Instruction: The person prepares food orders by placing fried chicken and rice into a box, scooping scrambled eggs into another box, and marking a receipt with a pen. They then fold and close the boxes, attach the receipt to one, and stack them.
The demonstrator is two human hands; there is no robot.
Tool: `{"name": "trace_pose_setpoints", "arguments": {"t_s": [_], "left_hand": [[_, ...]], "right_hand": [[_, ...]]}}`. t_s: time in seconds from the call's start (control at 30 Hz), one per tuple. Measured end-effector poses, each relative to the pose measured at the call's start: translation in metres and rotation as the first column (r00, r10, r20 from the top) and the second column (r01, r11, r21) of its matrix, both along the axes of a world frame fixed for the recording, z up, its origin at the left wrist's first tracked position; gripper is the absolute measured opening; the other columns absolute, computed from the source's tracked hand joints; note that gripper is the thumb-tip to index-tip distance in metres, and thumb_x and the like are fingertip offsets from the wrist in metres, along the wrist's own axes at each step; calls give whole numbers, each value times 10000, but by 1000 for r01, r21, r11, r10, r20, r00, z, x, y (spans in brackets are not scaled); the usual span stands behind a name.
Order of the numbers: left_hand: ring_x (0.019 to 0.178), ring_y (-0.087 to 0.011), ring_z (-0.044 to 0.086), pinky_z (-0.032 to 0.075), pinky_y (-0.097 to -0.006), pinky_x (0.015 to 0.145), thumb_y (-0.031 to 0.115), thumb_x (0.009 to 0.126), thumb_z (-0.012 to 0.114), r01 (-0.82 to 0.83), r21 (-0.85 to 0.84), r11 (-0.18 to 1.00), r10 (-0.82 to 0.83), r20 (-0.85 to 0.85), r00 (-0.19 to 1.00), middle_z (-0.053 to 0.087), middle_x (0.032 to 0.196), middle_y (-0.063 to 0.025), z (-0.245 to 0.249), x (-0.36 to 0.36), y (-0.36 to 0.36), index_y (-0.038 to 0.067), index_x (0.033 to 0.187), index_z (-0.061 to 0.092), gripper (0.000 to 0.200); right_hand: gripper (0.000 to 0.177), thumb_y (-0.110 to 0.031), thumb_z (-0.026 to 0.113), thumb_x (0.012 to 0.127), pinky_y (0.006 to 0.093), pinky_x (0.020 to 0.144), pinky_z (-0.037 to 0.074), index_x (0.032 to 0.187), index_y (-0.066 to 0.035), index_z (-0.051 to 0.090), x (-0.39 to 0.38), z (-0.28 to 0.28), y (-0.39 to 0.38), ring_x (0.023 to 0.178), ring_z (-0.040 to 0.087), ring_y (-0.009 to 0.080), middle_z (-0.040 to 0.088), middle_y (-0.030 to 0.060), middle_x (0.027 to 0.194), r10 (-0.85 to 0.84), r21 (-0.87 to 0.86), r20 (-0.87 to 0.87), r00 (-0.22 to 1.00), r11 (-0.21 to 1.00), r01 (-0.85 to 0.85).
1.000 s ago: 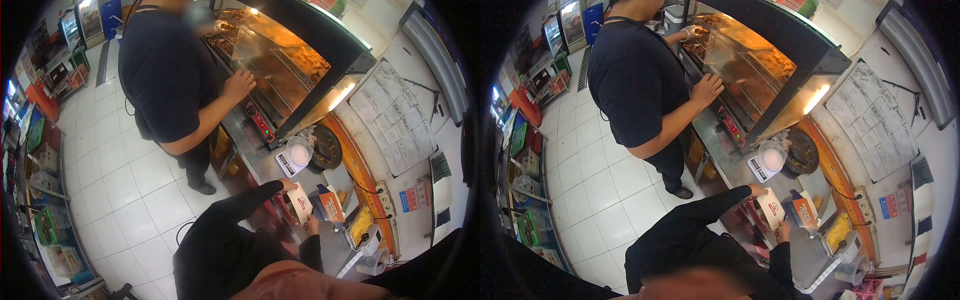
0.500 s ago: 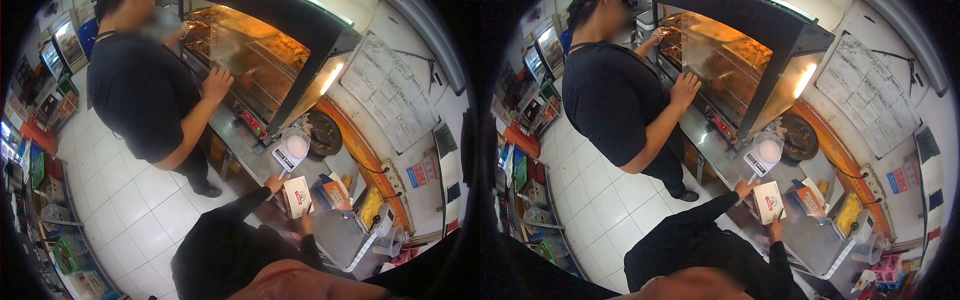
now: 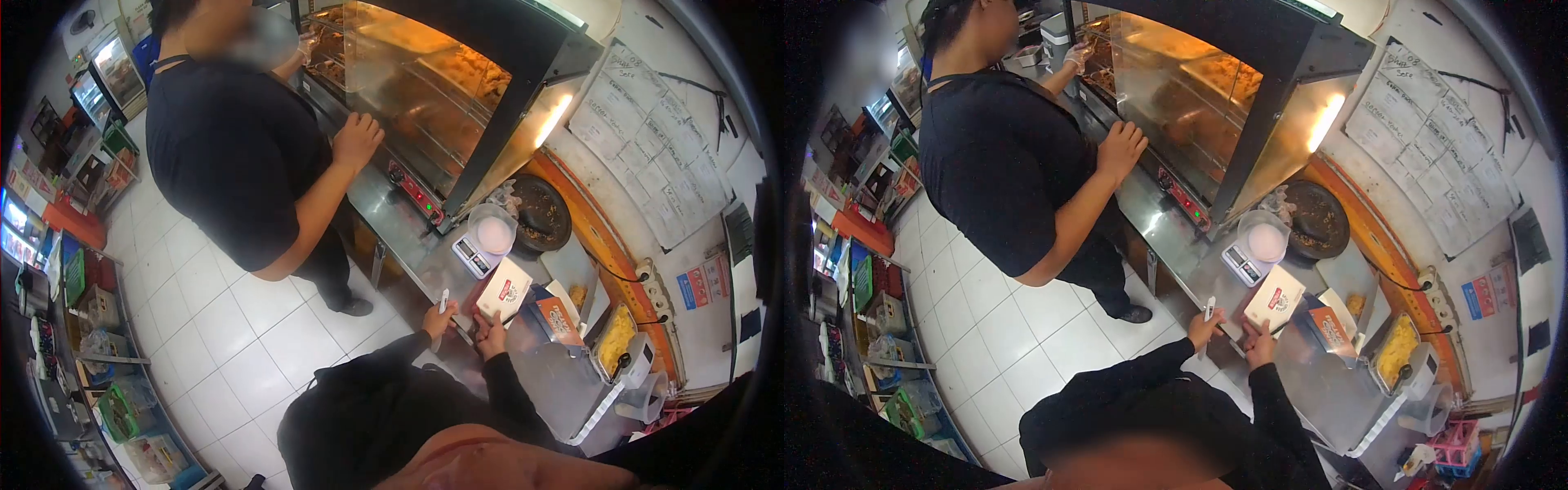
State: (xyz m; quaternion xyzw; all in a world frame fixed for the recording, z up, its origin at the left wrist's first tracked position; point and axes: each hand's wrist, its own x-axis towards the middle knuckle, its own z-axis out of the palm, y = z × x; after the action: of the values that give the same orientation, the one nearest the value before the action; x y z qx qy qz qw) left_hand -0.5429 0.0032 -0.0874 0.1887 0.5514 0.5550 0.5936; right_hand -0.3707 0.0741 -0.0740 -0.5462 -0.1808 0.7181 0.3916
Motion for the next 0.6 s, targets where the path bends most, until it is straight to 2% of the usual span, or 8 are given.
{"name": "trace_pose_setpoints", "arguments": {"t_s": [0.07, 0.17, 0.27, 0.3, 0.43, 0.6], "left_hand": [[600, -99, 612, 429, -235, 456, 356, 884, 572, -9, -14, 1000, 9, -20, 1000, 674, 941, -32, 5, -8, -3, 102, 1206, 585, 411], [571, -95, 595, 420, -234, 447, 357, 883, 577, -49, -6, 999, 49, -31, 998, 676, 906, -31, 2, -19, -7, 105, 1188, 594, 396], [557, -92, 585, 416, -234, 449, 369, 882, 588, -83, -23, 996, 82, -24, 996, 675, 870, -27, 8, -25, -15, 108, 1172, 602, 391], [555, -91, 583, 415, -234, 451, 373, 881, 591, -84, -30, 996, 83, -24, 996, 674, 862, -26, 9, -26, -19, 107, 1167, 604, 391], [550, -86, 578, 412, -228, 461, 391, 880, 599, -70, -26, 997, 69, -44, 997, 669, 843, -25, 5, -23, -30, 99, 1150, 613, 398], [540, -80, 560, 421, -226, 472, 367, 883, 607, -57, 1, 998, 57, -45, 997, 654, 818, -25, 6, -16, -36, 85, 1135, 619, 378]], "right_hand": [[482, -527, 545, 884, 223, 344, 237, 1033, -69, 566, -1, -15, 20, 362, 307, 82, 663, 226, 970, -4, -17, -40, 999, 1000, 4], [508, -568, 539, 869, 219, 354, 228, 1015, -82, 568, -10, -17, 42, 365, 294, 80, 672, 190, 947, -100, 11, 82, 992, 995, 100], [520, -593, 549, 850, 223, 359, 231, 1000, -96, 564, 1, -19, 57, 365, 293, 79, 676, 155, 890, -12, 10, 33, 999, 1000, 12], [501, -592, 569, 839, 227, 357, 230, 1003, -119, 555, 3, -19, 61, 360, 287, 78, 673, 135, 836, -37, -6, 55, 998, 999, 38], [418, -527, 578, 864, 224, 351, 221, 1031, -145, 548, 10, 8, 53, 359, 278, 64, 671, 144, 833, -15, 16, 136, 991, 1000, 13], [380, -464, 580, 880, 226, 345, 219, 1044, -123, 545, 31, 11, 43, 363, 289, 55, 672, 139, 852, 126, 32, 174, 977, 991, -133]]}}
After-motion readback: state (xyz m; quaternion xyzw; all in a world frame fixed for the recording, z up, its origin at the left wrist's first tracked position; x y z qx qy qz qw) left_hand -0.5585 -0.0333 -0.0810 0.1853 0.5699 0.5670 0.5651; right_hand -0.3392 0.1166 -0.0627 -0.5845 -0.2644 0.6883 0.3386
